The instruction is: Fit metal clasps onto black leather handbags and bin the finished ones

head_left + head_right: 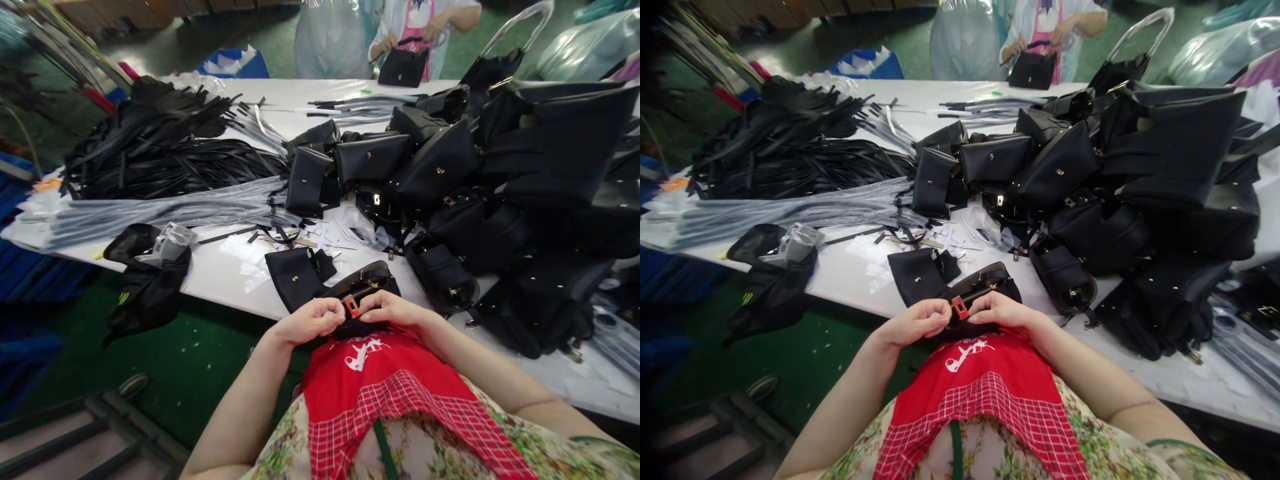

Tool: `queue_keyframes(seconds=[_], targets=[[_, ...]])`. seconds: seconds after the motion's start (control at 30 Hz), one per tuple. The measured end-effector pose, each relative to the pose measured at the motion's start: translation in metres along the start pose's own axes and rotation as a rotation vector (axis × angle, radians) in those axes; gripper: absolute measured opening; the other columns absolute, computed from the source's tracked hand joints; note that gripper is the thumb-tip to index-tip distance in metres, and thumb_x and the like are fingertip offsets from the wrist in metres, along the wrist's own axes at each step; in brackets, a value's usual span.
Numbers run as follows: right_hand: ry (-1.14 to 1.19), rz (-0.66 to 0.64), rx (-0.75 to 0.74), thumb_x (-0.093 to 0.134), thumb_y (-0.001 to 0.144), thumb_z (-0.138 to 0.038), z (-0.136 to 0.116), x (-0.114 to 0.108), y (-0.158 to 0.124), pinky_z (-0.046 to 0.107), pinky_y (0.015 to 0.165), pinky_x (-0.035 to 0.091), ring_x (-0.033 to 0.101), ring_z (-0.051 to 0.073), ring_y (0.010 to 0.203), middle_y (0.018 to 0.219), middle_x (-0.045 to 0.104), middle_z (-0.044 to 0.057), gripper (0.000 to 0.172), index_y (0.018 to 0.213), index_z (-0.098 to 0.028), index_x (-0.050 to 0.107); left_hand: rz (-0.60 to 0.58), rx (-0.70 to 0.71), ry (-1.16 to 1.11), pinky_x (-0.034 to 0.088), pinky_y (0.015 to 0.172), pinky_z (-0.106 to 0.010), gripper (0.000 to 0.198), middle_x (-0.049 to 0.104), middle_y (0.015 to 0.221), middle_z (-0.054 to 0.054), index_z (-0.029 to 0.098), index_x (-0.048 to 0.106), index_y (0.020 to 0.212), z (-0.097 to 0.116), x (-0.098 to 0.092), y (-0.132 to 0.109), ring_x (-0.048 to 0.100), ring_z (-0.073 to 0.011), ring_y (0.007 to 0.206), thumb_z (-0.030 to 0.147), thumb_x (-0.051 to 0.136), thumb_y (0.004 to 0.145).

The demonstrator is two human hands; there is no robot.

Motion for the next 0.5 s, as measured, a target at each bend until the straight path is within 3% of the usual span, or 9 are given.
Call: queue_keyframes(seconds=[0.1, 0.23, 0.37, 0.43, 0.5], targets=[[-0.111, 0.086, -0.039, 0.066, 0.077, -0.047, 0.004, -0.006, 0.000, 0.025, 0.068, 0.043, 0.056, 0.014, 0.071, 0.080, 0.066, 0.002, 0.036, 0.085, -0.012, 0.071, 0.183, 0.050, -0.234, 0.019, 0.045, -0.019, 0.033, 0.037, 0.058, 0.007, 0.016, 0.044, 0.072, -0.004, -0.023, -0.015, 0.029, -0.0043, 0.046, 0.044, 0.059, 0.084], [-0.337, 0.139, -0.038, 0.064, 0.079, -0.045, 0.011, -0.008, 0.001, 0.025, 0.068, 0.045, 0.059, 0.015, 0.072, 0.080, 0.067, 0.002, 0.033, 0.085, -0.014, 0.072, 0.431, 0.112, -0.308, 0.024, 0.044, -0.019, 0.033, 0.051, 0.076, -0.001, 0.016, 0.048, 0.073, -0.005, -0.040, -0.026, 0.037, -0.0056, 0.052, 0.045, 0.059, 0.083], [-0.421, 0.163, -0.015, 0.068, 0.076, -0.043, 0.018, -0.004, 0.007, 0.025, 0.066, 0.047, 0.062, 0.016, 0.072, 0.083, 0.070, 0.003, 0.030, 0.087, -0.016, 0.073, 0.467, 0.074, -0.244, 0.025, 0.043, -0.018, 0.029, 0.057, 0.075, 0.000, 0.016, 0.054, 0.078, -0.013, -0.037, -0.020, 0.036, -0.0049, 0.048, 0.044, 0.061, 0.081], [-0.392, 0.175, 0.008, 0.068, 0.075, -0.045, 0.021, -0.004, 0.010, 0.025, 0.061, 0.046, 0.060, 0.015, 0.065, 0.076, 0.069, 0.003, 0.031, 0.083, -0.015, 0.072, 0.444, 0.014, -0.118, 0.026, 0.042, -0.018, 0.026, 0.057, 0.069, 0.002, 0.017, 0.061, 0.086, -0.019, -0.027, -0.009, 0.038, -0.0061, 0.046, 0.042, 0.062, 0.080], [-0.369, 0.165, 0.027, 0.070, 0.073, -0.047, 0.021, -0.005, 0.011, 0.024, 0.060, 0.044, 0.057, 0.013, 0.062, 0.073, 0.069, 0.002, 0.034, 0.082, -0.014, 0.072, 0.429, 0.007, 0.097, 0.035, 0.048, -0.021, 0.024, 0.063, 0.072, -0.001, 0.017, 0.068, 0.090, -0.023, -0.013, 0.005, 0.049, -0.0101, 0.053, 0.038, 0.061, 0.080]])
Point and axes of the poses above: each hand's wrist, its own y-axis towards the middle knuckle, its own x-axis out of the palm, z = x × y, the point moved 2 cm from there along y, towards the middle knuckle
